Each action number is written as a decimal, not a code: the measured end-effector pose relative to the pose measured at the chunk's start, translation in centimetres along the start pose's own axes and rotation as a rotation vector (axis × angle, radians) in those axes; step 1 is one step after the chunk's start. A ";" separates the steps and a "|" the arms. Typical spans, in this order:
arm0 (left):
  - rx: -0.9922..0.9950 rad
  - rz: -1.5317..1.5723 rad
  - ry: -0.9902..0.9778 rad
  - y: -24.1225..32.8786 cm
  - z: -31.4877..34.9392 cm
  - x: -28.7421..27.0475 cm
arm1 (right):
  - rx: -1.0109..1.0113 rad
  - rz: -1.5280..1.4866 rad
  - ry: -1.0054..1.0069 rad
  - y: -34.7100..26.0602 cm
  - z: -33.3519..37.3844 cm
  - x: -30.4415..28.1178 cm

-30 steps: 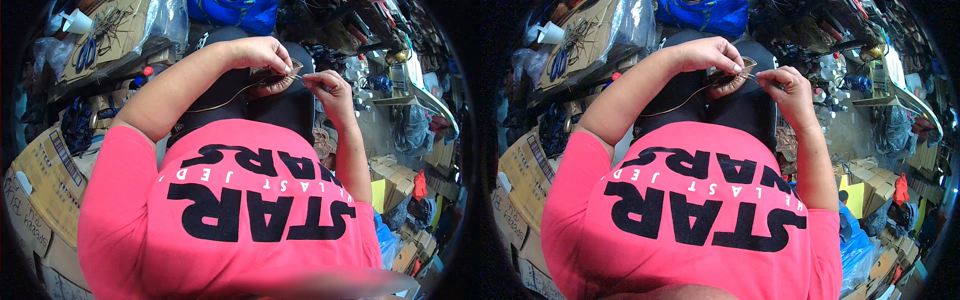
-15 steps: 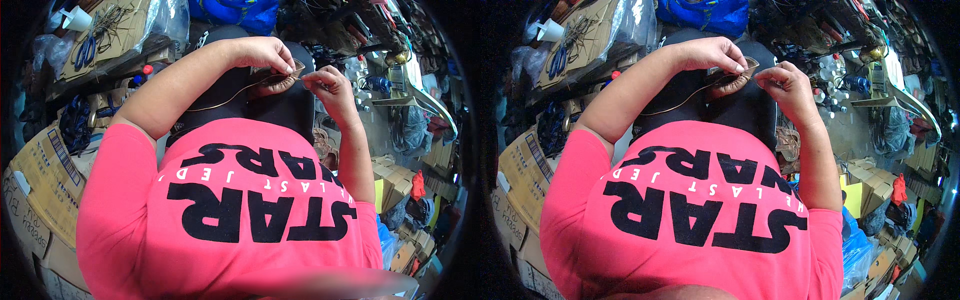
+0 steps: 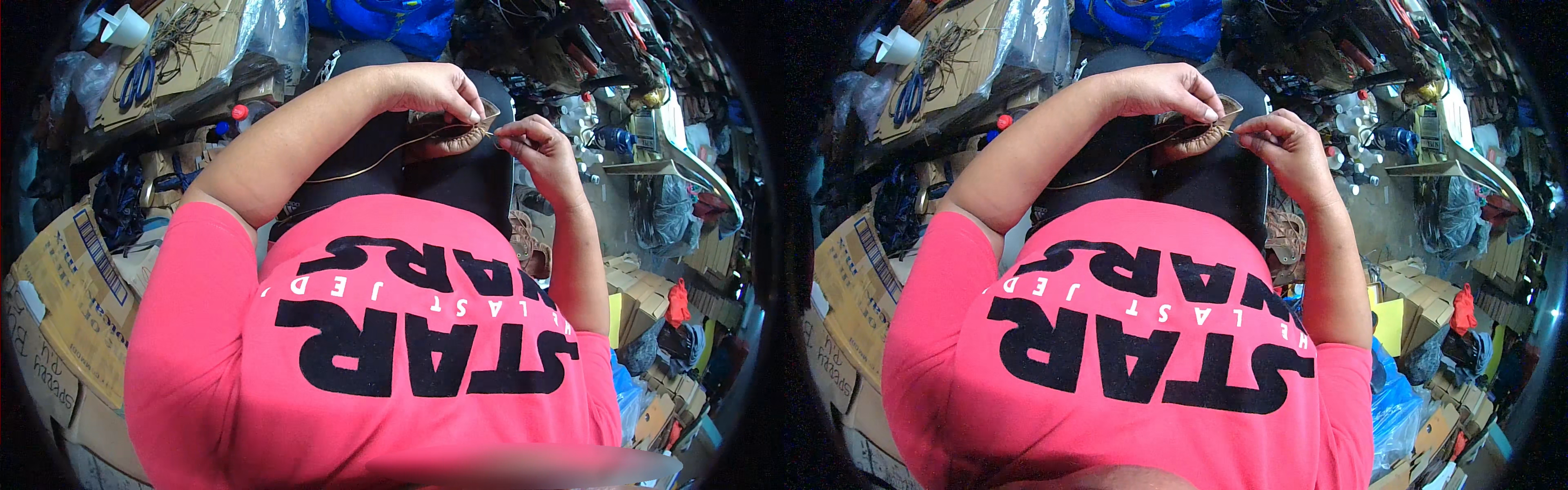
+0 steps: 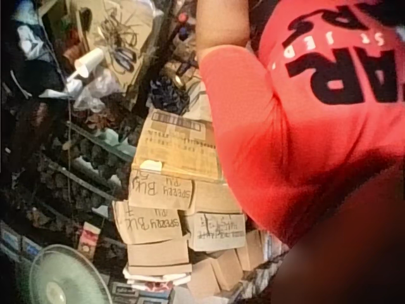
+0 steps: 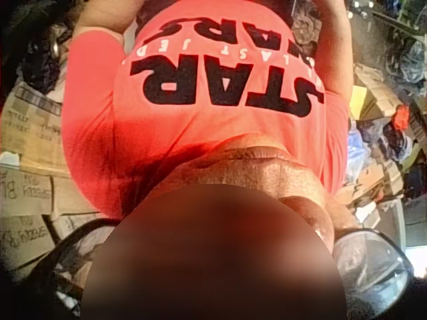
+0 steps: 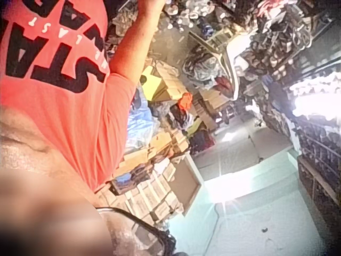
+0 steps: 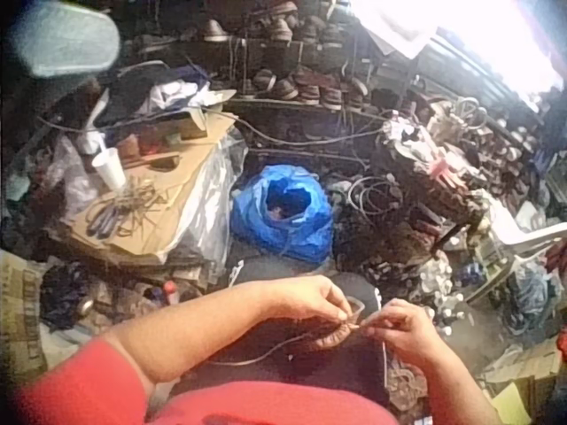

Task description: The person is manually stitching a piece of leather for a shoe using a needle and thread.

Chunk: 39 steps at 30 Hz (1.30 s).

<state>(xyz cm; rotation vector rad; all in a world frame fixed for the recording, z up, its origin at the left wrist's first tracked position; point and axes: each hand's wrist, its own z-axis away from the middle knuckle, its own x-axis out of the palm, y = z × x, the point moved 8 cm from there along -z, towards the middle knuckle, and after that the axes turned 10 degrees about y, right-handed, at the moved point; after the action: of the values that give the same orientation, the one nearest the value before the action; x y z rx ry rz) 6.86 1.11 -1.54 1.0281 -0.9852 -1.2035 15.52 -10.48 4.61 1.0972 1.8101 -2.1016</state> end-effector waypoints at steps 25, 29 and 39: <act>-0.003 -0.061 -0.045 0.2 -0.1 0.9 | -0.026 0.199 0.092 -2.1 1.7 0.8; -0.008 -0.141 -0.107 0.3 -0.2 1.5 | -0.179 0.542 -0.013 -5.1 1.1 1.4; 0.301 -0.390 0.157 3.0 0.2 -0.7 | -0.144 0.250 -0.144 -3.2 -1.7 1.9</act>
<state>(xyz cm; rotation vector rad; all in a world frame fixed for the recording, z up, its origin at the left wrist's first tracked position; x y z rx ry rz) 7.28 2.01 1.35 1.5847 -0.8821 -1.2853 13.10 -7.50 6.02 1.0457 1.6360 -1.8277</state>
